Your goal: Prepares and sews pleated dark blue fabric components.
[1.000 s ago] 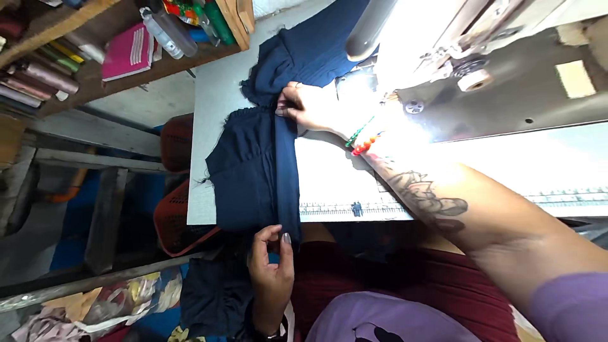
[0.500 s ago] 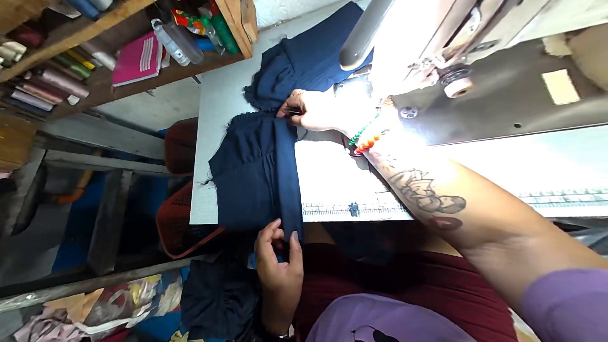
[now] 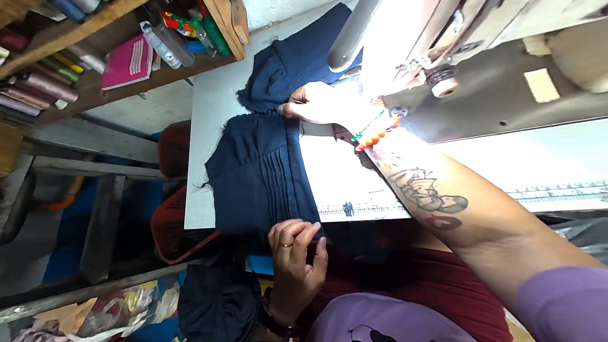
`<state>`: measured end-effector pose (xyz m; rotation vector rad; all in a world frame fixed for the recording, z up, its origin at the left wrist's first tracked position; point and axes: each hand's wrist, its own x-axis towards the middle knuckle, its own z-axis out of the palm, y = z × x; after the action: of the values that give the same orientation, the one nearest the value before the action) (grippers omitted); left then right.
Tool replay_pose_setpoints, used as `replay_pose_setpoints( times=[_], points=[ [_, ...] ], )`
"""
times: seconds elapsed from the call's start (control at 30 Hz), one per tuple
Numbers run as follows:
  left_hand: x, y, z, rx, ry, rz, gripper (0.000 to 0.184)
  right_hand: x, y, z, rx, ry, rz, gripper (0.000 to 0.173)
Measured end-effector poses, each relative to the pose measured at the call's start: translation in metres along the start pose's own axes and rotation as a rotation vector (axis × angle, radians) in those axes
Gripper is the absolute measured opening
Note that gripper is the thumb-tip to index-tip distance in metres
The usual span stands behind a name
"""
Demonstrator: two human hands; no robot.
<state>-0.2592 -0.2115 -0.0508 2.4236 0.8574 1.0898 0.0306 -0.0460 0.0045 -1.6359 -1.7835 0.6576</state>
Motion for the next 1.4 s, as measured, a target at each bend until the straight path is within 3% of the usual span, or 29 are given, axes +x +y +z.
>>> replay_pose_setpoints(
  times=[0.17,0.3,0.43,0.77,0.97,1.0,1.07,1.17,1.27,1.4],
  points=[
    [0.004,-0.008,-0.001,0.262,-0.155,-0.016,0.056,-0.003,-0.008,-0.006,-0.008,-0.114,0.123,0.03],
    [0.001,-0.016,0.003,0.351,-0.194,0.039,0.043,-0.006,-0.009,-0.007,-0.101,-0.066,0.16,0.043],
    [-0.001,-0.021,0.003,0.215,-0.14,0.059,0.04,-0.007,-0.02,-0.003,-0.005,-0.114,0.213,0.025],
    [-0.001,-0.026,0.0,0.173,-0.133,0.071,0.039,-0.004,-0.003,0.009,0.194,0.002,0.111,0.026],
    [0.006,-0.018,-0.003,0.216,-0.223,0.108,0.032,-0.007,-0.01,0.002,0.163,-0.049,0.171,0.033],
    [0.01,-0.017,-0.006,0.191,-0.241,0.106,0.038,-0.008,-0.011,0.001,0.152,-0.058,0.171,0.033],
    [0.028,-0.018,-0.018,0.113,-0.248,0.118,0.048,-0.01,-0.016,0.0,0.097,-0.066,0.176,0.033],
    [0.083,-0.039,-0.035,0.121,-0.261,0.196,0.03,-0.01,-0.023,0.001,-0.048,-0.053,0.201,0.038],
    [0.157,-0.081,-0.03,0.143,-0.409,0.299,0.03,-0.016,-0.029,0.007,-0.248,0.02,0.237,0.043],
    [0.219,-0.141,0.014,0.244,-0.526,0.273,0.036,-0.096,-0.062,0.029,-0.403,0.227,0.1,0.036]
  ],
)
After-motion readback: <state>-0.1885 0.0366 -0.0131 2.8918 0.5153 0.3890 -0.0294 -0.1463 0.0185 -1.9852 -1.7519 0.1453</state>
